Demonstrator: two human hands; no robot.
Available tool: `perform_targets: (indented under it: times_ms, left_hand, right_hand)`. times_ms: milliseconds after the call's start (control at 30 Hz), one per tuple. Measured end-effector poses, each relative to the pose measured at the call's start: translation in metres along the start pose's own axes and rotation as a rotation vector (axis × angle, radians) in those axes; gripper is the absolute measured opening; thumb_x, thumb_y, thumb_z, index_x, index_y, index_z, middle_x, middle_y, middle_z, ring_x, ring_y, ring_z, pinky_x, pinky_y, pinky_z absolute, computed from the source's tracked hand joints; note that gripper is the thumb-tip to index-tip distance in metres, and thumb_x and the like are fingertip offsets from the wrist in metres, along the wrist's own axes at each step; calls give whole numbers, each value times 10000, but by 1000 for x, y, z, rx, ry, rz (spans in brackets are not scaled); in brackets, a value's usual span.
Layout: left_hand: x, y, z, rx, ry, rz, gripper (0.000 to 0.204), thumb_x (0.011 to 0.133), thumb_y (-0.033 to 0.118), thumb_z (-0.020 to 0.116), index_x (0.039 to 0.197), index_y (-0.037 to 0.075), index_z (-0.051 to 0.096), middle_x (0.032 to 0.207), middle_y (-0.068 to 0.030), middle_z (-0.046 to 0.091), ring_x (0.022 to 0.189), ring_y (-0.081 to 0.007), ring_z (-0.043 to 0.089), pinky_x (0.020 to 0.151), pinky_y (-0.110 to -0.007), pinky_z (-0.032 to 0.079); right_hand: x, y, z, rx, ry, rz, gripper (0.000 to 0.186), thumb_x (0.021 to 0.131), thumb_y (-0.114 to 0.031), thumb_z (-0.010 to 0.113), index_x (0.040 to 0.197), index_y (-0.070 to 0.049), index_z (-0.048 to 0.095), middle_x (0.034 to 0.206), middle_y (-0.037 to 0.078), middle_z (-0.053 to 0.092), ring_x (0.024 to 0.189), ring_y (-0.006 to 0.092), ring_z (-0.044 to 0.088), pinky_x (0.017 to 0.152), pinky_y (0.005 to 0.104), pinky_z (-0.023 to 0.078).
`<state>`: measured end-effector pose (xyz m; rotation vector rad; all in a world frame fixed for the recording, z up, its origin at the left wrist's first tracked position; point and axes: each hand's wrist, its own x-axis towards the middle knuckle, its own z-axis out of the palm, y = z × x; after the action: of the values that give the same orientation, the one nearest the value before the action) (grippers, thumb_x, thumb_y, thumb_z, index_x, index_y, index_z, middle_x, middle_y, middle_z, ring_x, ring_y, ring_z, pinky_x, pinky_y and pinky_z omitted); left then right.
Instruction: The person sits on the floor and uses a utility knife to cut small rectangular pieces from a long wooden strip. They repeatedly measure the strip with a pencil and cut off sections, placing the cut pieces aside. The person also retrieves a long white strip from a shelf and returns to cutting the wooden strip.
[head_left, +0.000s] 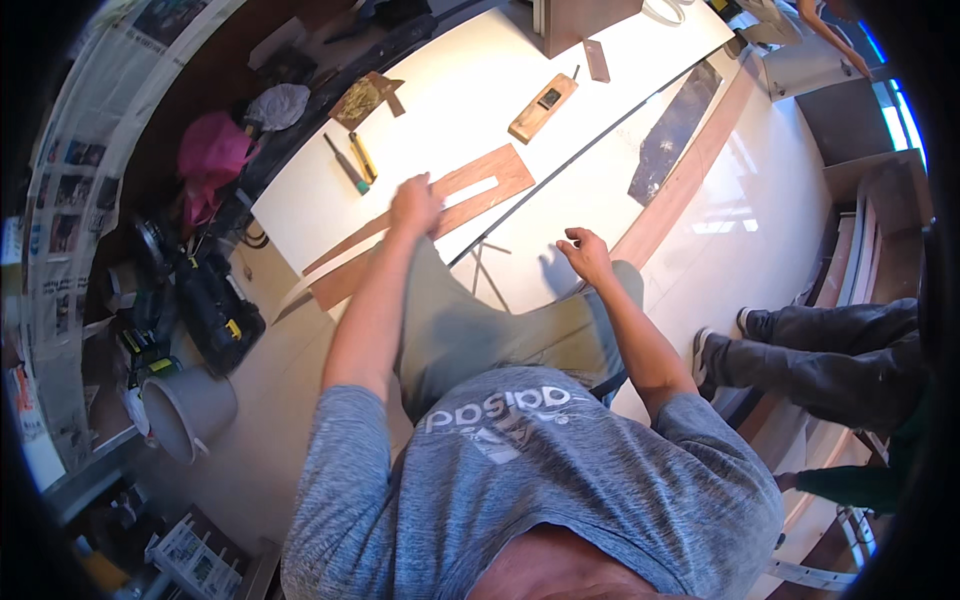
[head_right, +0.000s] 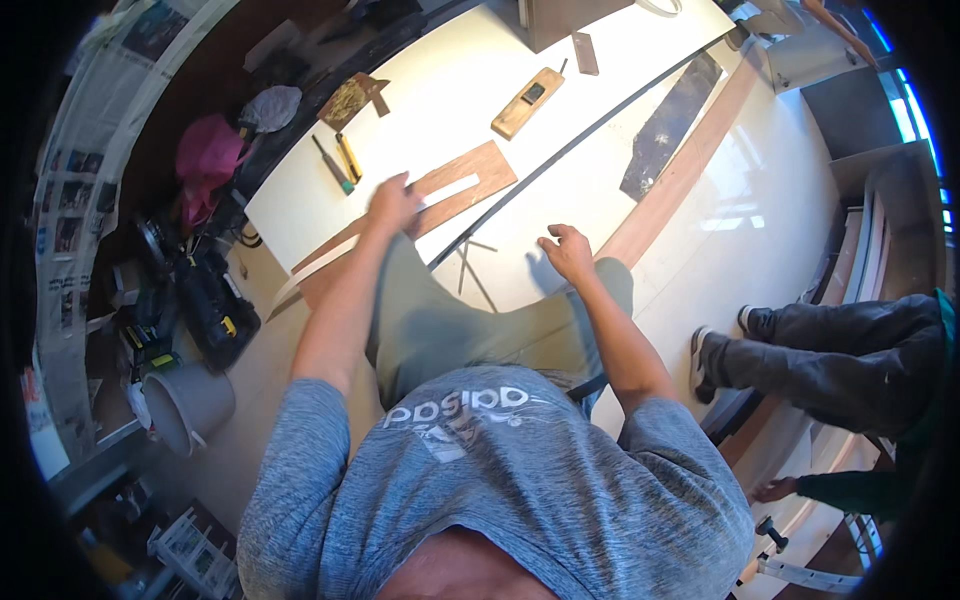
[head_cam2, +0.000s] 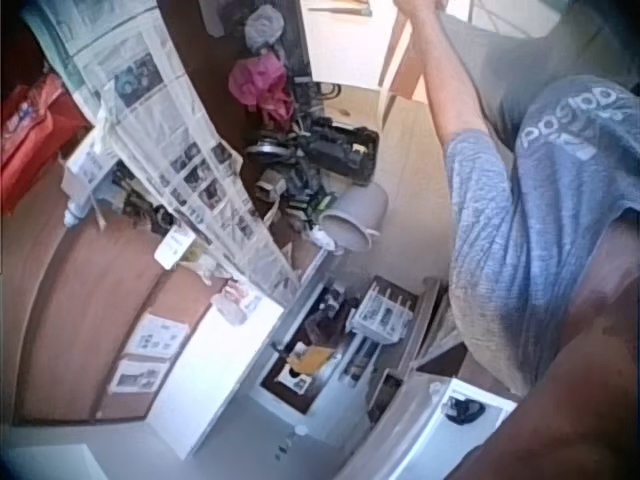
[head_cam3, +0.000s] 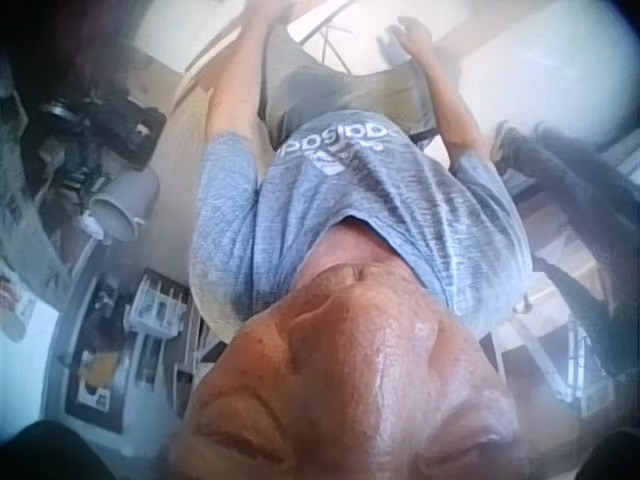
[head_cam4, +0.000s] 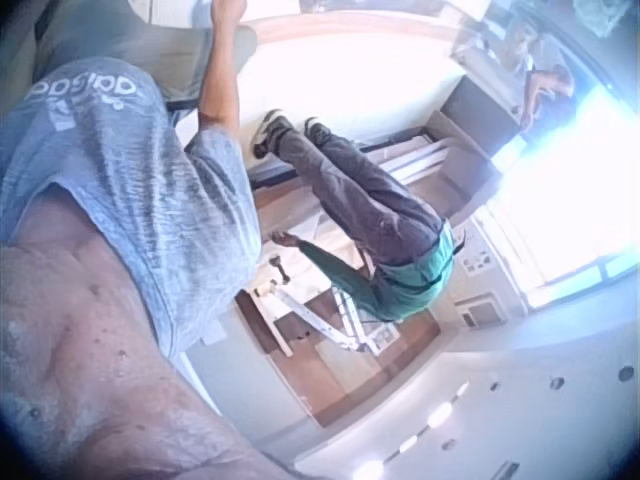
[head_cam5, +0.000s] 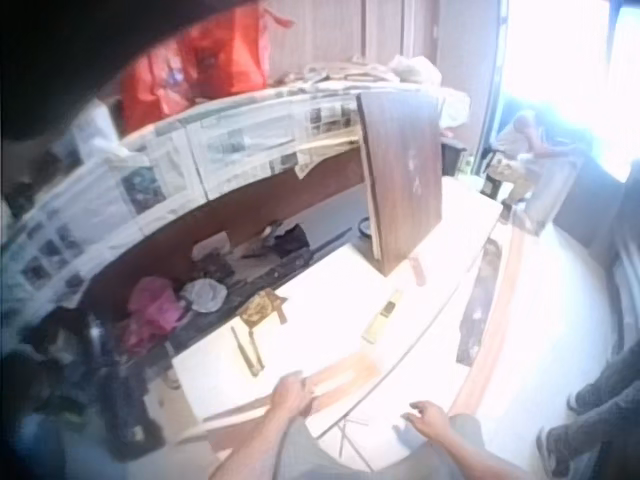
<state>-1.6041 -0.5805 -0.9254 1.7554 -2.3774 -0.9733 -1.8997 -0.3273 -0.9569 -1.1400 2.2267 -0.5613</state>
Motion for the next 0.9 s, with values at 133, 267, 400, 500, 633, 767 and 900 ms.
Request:
perform_targets:
  times_ms: [133,267,400,500,633,767,900]
  left_hand:
    - [-15,71,59,191,-155,-67,1042,900,492,805,1668,46,259,1764,-250,96,1629,-465,55,1236,-733,227]
    - [-10,70,76,291,-202,-57,998,952,453,754,1679,30,215,1763,-268,55,1626,-487,15,1204,-775,229]
    - [2,70,80,388,-181,-22,988,964,476,730,1670,4,224,1744,-322,48,1608,-537,32,1172,-802,248]
    - [6,75,79,499,-222,-45,993,968,496,714,1667,-8,218,1727,-360,44,1593,-571,60,1159,-797,282]
    - [6,76,74,523,-258,-29,999,989,526,668,1671,-14,177,1722,-368,45,1589,-576,82,1152,-784,311]
    - [7,74,70,525,-284,-36,992,1002,545,636,1670,-19,169,1720,-371,48,1589,-574,85,1161,-766,317]
    - [7,75,68,522,-275,-14,981,1002,548,638,1667,-18,190,1717,-374,51,1586,-579,93,1156,-769,323]
  right_hand:
    - [82,-1,-24,-11,146,-65,478,911,-373,771,1168,30,759,1126,248,763,1065,390,738,966,443,573]
    - [191,-6,-58,-102,321,-70,489,897,-373,784,1149,45,758,1072,287,741,1039,439,718,960,477,565]
    - [301,-11,-91,-87,527,25,597,884,-365,813,1253,88,690,1215,306,669,1143,443,668,1002,492,547]
    - [366,-5,-106,-96,560,88,716,874,-428,818,1313,108,643,1288,314,626,1199,447,640,1025,496,538]
    - [423,3,-113,-195,515,168,919,808,-648,793,1325,99,649,1271,310,642,1187,442,658,1030,498,540]
    - [449,3,-129,-173,339,185,762,800,-628,780,1200,21,770,1135,262,756,1084,397,736,996,466,566]
    - [410,-10,-131,123,441,244,709,801,-575,794,1122,57,787,1082,285,764,1052,404,749,997,460,559]
